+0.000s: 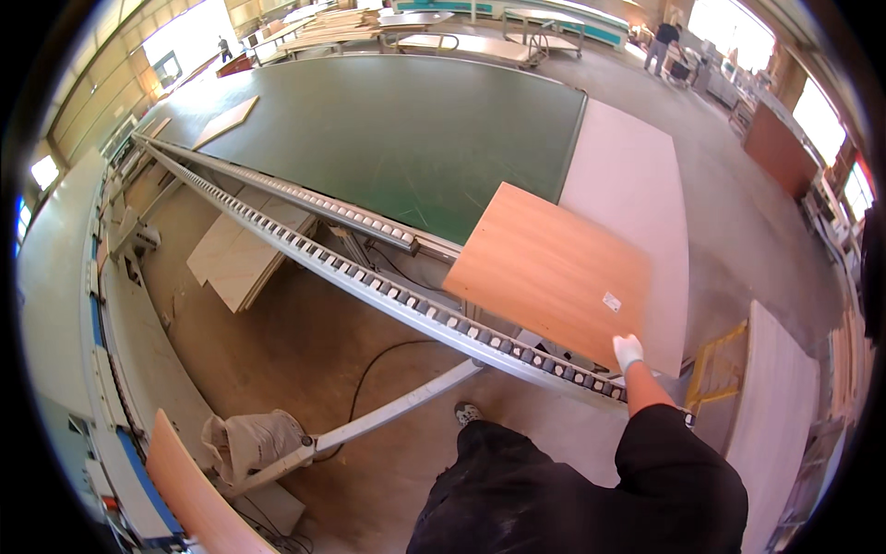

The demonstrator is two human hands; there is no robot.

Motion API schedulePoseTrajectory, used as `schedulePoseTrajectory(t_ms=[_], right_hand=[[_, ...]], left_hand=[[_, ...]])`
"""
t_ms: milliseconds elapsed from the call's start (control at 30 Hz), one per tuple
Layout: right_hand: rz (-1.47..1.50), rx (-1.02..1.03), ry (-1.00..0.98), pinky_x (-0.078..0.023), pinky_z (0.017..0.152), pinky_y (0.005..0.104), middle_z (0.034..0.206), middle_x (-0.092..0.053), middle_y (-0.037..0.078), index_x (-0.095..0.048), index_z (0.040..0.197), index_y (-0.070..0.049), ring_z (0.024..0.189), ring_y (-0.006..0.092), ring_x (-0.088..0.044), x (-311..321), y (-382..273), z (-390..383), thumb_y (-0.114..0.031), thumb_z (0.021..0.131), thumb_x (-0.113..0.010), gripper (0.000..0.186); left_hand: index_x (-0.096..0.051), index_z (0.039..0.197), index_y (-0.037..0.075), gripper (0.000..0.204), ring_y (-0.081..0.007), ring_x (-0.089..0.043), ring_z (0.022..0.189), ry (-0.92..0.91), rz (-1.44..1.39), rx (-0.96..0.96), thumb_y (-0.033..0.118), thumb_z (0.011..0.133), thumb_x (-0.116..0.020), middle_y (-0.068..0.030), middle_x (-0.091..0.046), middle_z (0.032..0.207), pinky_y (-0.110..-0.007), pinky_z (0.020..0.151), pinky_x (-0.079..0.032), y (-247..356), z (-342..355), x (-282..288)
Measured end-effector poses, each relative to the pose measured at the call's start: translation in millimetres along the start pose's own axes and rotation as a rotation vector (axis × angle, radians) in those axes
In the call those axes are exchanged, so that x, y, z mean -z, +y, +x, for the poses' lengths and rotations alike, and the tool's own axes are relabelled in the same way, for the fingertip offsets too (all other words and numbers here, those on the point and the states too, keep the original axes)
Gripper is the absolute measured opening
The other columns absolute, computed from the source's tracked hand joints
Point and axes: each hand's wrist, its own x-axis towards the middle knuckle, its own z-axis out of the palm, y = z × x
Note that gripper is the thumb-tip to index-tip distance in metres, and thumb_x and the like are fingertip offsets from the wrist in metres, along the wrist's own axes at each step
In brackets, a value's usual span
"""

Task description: The person picks up wooden panels one by one from a conveyor belt, turns them over, and feeds them into an edge-banding machine by hand.

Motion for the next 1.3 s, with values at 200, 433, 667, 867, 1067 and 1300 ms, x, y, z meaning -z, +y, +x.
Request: schedulePoseTrajectory(t_ms=[200, 433, 667, 867, 1067, 1300], right_hand=[[-0.056, -0.201, 0.117, -0.046, 0.094, 0.0448, 0.112, -0.061, 0.033, -0.06, 0.112, 0.009, 0.108, 0.0441, -0.059, 55, 43, 3, -0.036, 0.077, -0.062, 0.056], [-0.077, -0.542, 0.185, -0.042, 0.101, 0.0433, 0.13, -0.051, 0.03, -0.055, 0.121, 0.007, 0.119, 0.0409, -0.053, 78, 80, 14, -0.042, 0.076, -0.067, 0.068], [0.107, -0.407, 0.405, -0.041, 0.103, 0.0419, 0.127, -0.054, 0.028, -0.054, 0.122, 0.01, 0.121, 0.0393, -0.052, 76, 185, 25, -0.03, 0.074, -0.07, 0.064], [1.162, -0.886, 0.81, -0.052, 0.087, 0.0508, 0.121, -0.06, 0.019, -0.057, 0.118, 0.007, 0.108, 0.0357, -0.061, 86, 104, 15, -0.023, 0.081, -0.064, 0.048], [1.507, -1.054, 0.376, -0.05, 0.084, 0.0547, 0.13, -0.055, 0.009, -0.048, 0.132, -0.012, 0.11, 0.0313, -0.059, 50, 71, -5, -0.033, 0.09, -0.052, 0.047], [1.546, -1.104, 0.169, -0.043, 0.092, 0.0524, 0.129, -0.056, 0.003, -0.051, 0.127, -0.021, 0.117, 0.0275, -0.053, 67, 80, -13, -0.041, 0.095, -0.031, 0.043]], left_hand=[[-0.047, 0.135, 0.012, 0.048, -0.0298, -0.049, 0.125, -0.571, -2.653, 0.519, 0.039, 0.098, -0.034, -0.0118, -0.051, 0.136, -0.045, 0.103, -0.038, 53, -44, 109], [-0.04, 0.137, -0.003, 0.053, -0.0321, -0.043, 0.131, -0.133, -2.848, -0.405, 0.033, 0.098, -0.046, -0.0232, -0.048, 0.138, -0.042, 0.112, -0.028, 42, -125, 425], [-0.059, 0.117, -0.002, 0.03, -0.035, -0.058, 0.11, 1.32, -1.531, -1.398, 0.009, 0.089, -0.058, -0.0196, -0.063, 0.113, -0.042, 0.098, -0.044, -1, -228, 686], [-0.065, 0.102, 0.004, 0.025, -0.0342, -0.064, 0.088, 1.196, -1.185, -1.513, 0.022, 0.084, -0.064, -0.0143, -0.067, 0.091, -0.044, 0.078, -0.05, 49, -286, 753], [-0.065, 0.098, 0.004, 0.027, -0.0309, -0.063, 0.078, 1.316, -1.141, -1.466, 0.025, 0.081, -0.066, -0.01, -0.063, 0.078, -0.044, 0.069, -0.05, 50, -285, 753], [-0.065, 0.109, 0.002, 0.037, -0.0308, -0.065, 0.091, 1.077, -1.072, -1.47, 0.029, 0.085, -0.064, -0.0131, -0.068, 0.094, -0.041, 0.08, -0.051, 52, -284, 760]])
